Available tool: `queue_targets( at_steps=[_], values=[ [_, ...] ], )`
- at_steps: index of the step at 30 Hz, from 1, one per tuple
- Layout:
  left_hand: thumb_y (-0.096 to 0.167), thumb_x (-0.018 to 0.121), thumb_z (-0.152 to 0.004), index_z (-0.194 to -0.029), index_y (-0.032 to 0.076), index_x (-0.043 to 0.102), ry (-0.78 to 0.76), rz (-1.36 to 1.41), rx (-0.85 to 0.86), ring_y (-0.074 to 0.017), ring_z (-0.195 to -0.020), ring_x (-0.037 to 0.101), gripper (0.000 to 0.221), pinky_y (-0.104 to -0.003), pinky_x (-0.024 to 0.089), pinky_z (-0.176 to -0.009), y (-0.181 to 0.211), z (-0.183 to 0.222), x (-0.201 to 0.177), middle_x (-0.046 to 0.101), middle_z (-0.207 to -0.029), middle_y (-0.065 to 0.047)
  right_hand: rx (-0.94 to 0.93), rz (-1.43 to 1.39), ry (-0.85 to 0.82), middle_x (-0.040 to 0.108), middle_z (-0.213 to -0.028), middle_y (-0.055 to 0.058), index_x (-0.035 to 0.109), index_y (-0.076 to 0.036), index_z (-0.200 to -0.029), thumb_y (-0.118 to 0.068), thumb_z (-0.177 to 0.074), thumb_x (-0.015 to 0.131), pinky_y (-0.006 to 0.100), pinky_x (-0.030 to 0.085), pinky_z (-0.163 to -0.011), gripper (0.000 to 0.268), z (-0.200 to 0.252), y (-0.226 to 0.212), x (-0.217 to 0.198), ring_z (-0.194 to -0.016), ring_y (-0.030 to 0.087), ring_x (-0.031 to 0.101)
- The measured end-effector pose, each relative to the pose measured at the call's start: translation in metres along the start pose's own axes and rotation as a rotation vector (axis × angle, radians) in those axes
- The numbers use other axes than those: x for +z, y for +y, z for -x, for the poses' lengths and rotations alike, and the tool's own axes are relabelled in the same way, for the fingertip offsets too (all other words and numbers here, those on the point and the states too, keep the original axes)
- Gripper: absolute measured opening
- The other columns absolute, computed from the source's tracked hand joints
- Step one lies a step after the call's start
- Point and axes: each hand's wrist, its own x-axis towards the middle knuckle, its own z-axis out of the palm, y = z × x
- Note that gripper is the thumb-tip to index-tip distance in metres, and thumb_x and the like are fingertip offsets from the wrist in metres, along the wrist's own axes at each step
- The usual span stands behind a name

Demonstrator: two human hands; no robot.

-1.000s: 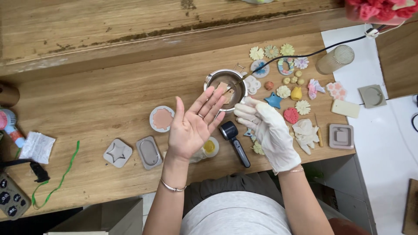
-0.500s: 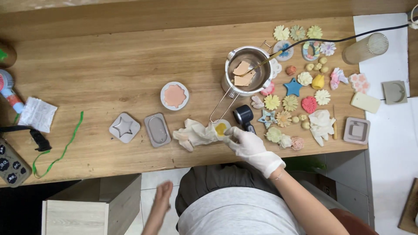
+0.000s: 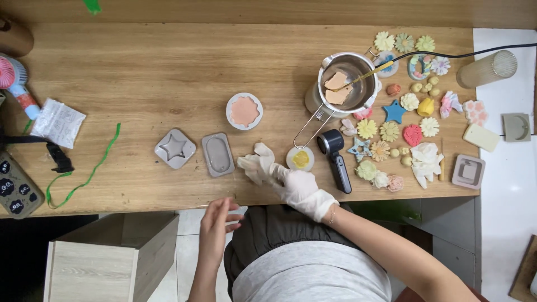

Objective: The recorder prepares decorative wax flower ornaments by melting and pouring wax into molds.

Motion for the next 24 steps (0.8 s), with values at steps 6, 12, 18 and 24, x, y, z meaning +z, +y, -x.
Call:
queue_targets(
  at_steps=[6,12,18,24],
  values=[
    [0.039,0.068,-0.097,-0.101,0.005,0.077,-0.329,-0.196,0.201,-0.0072,-0.069,0.064,0.036,-0.022,0.051,-0.058,0.098,0.010,0.059,0.070,-0.079,-0.002,-0.035,-0.736,0.001,0.068,-0.073,0.006,0.076,-0.006,-0.094,-0.029,-0.097,0.072,0.033,0.051,-0.058,0.024,0.041,-0.037,-0.043,-0.065,0.016,0.058],
    [0.026,0.071,-0.095,-0.094,0.002,0.071,-0.544,-0.054,0.284,-0.0046,-0.065,0.067,0.024,-0.021,0.058,-0.059,0.151,0.000,0.070,0.073,-0.077,0.000,0.255,-1.262,0.110,0.074,-0.079,0.005,0.077,0.001,-0.100,-0.024,-0.097,0.066,0.028,0.051,-0.065,0.028,0.052,-0.030,-0.112,-0.068,0.011,0.064],
    [0.022,0.071,-0.096,-0.091,0.000,0.072,-0.497,-0.313,0.486,-0.0058,-0.057,0.063,0.023,-0.023,0.054,-0.052,0.218,0.013,0.080,0.071,-0.067,-0.004,0.217,-1.251,0.275,0.073,-0.107,-0.003,0.067,-0.010,-0.118,-0.023,-0.092,0.064,0.022,0.056,-0.073,0.029,0.021,-0.041,-0.123,-0.091,0.001,0.068],
    [0.022,0.073,-0.092,-0.085,-0.001,0.071,-0.272,-0.650,0.681,-0.0129,-0.049,0.071,0.024,-0.027,0.054,-0.046,0.253,0.011,0.089,0.073,-0.064,-0.009,0.187,-1.187,0.176,0.074,-0.082,0.001,0.072,-0.003,-0.101,-0.019,-0.094,0.072,0.022,0.054,-0.063,0.018,-0.027,-0.034,-0.105,-0.070,0.006,0.066]
  ],
)
